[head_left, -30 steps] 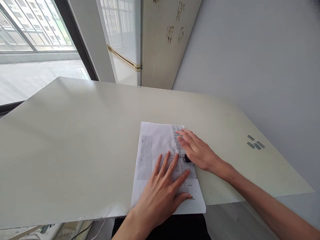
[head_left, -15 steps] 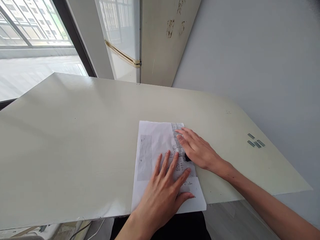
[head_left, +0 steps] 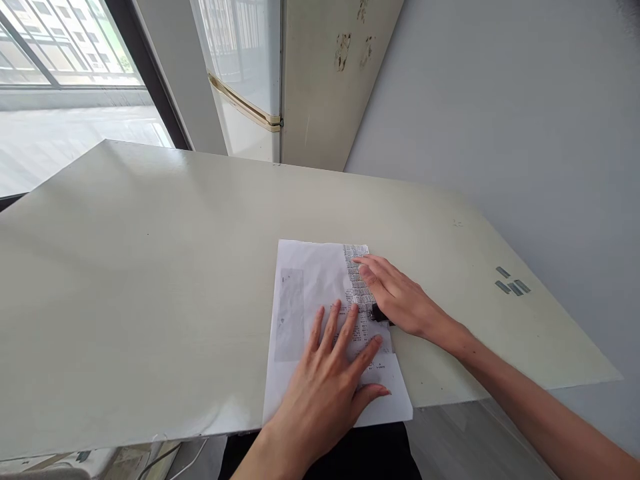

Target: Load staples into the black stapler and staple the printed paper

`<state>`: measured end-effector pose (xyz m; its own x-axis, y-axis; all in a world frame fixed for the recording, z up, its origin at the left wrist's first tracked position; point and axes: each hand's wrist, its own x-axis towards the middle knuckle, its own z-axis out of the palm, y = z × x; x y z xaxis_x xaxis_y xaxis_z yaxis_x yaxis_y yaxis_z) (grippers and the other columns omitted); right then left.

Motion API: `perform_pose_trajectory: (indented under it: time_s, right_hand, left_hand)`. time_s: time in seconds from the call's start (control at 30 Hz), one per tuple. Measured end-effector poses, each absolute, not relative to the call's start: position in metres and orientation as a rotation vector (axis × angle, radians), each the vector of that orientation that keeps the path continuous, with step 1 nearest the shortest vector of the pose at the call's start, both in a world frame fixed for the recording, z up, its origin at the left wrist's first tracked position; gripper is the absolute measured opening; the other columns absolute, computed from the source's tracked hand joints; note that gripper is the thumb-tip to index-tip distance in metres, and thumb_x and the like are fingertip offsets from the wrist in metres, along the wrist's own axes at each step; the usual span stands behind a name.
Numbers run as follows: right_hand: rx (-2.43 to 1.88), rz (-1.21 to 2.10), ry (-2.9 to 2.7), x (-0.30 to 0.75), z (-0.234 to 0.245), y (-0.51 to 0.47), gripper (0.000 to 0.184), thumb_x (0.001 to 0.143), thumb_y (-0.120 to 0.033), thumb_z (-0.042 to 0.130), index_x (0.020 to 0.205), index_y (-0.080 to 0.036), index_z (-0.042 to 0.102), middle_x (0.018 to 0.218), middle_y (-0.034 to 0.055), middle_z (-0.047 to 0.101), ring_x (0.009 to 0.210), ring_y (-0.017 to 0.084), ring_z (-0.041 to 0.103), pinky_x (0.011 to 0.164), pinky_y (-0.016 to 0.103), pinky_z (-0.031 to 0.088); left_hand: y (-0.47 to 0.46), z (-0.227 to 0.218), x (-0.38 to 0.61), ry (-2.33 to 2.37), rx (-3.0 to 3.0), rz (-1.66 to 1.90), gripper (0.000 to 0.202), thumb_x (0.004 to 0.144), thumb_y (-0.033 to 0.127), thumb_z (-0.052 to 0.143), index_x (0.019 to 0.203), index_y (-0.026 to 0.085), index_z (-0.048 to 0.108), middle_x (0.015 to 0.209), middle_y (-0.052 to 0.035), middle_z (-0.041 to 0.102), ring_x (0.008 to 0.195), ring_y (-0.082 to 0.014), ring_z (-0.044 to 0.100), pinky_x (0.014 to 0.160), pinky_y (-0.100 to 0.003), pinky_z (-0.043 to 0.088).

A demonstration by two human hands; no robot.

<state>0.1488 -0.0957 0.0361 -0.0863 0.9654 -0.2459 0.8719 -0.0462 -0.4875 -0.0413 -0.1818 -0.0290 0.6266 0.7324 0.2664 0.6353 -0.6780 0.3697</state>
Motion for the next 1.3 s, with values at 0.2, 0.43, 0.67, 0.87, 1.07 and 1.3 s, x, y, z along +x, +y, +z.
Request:
perform_pose_trajectory:
  time_s: [0.2,0.43,0.67,0.87,1.07,1.3]
  right_hand:
    - [-1.947,0.902,-1.929,0.154,0.039,-0.097,0.066,0.107,-0.070,0.017,0.151,-0.038,0.054,0.165,-0.0031,0.049,0.155,0.029,0.042,0.128,0.054,0.035]
    - [-1.905,0.910,-1.922,0.157,0.037,-0.095,0.065,0.107,-0.070,0.019,0.150,-0.038,0.055,0.165,-0.0020,0.050,0.155,0.028,0.043,0.128,0.052,0.036]
    - [-1.957,0.885,-1.945,0.152,0.042,-0.098,0.064,0.108,-0.067,0.018,0.151,-0.037,0.054,0.164,-0.0024,0.051,0.154,0.030,0.044,0.126,0.054,0.037]
    - [-1.979,0.820,-1.980,0.149,0.040,-0.098,0.062,0.108,-0.065,0.018,0.151,-0.038,0.054,0.164,-0.0033,0.052,0.154,0.029,0.043,0.127,0.055,0.037]
    - [-1.993,0.796,-2.003,0.148,0.038,-0.097,0.060,0.109,-0.063,0.018,0.151,-0.039,0.053,0.165,-0.0039,0.050,0.155,0.028,0.042,0.127,0.055,0.036]
    - [-2.024,0.732,-2.023,0.145,0.038,-0.098,0.058,0.109,-0.061,0.020,0.150,-0.039,0.055,0.164,-0.0021,0.051,0.154,0.029,0.043,0.125,0.056,0.037]
  left_hand:
    - [-0.182,-0.027,-0.042,1.110,2.611,0.594,0.060,0.102,0.055,0.062,0.155,0.029,0.050,0.177,-0.0113,0.020,0.162,-0.0397,0.015,0.127,-0.068,0.029]
    - [-0.184,-0.026,-0.042,1.109,2.586,0.600,0.060,0.101,0.052,0.065,0.155,0.029,0.051,0.178,-0.0095,0.017,0.163,-0.0389,0.012,0.128,-0.067,0.029]
    - [-0.186,-0.024,-0.042,1.113,2.569,0.592,0.061,0.101,0.052,0.066,0.155,0.029,0.050,0.178,-0.0090,0.017,0.162,-0.0389,0.013,0.129,-0.067,0.027]
    - [-0.185,-0.024,-0.040,1.121,2.568,0.585,0.060,0.101,0.052,0.065,0.155,0.029,0.051,0.178,-0.0104,0.018,0.162,-0.0394,0.013,0.128,-0.069,0.027]
    - [-0.185,-0.024,-0.039,1.122,2.565,0.574,0.060,0.101,0.053,0.065,0.155,0.029,0.050,0.177,-0.0103,0.019,0.162,-0.0393,0.014,0.128,-0.069,0.027]
    - [-0.186,-0.024,-0.040,1.117,2.565,0.593,0.060,0.101,0.053,0.065,0.155,0.028,0.051,0.177,-0.0102,0.021,0.162,-0.0391,0.015,0.129,-0.067,0.027]
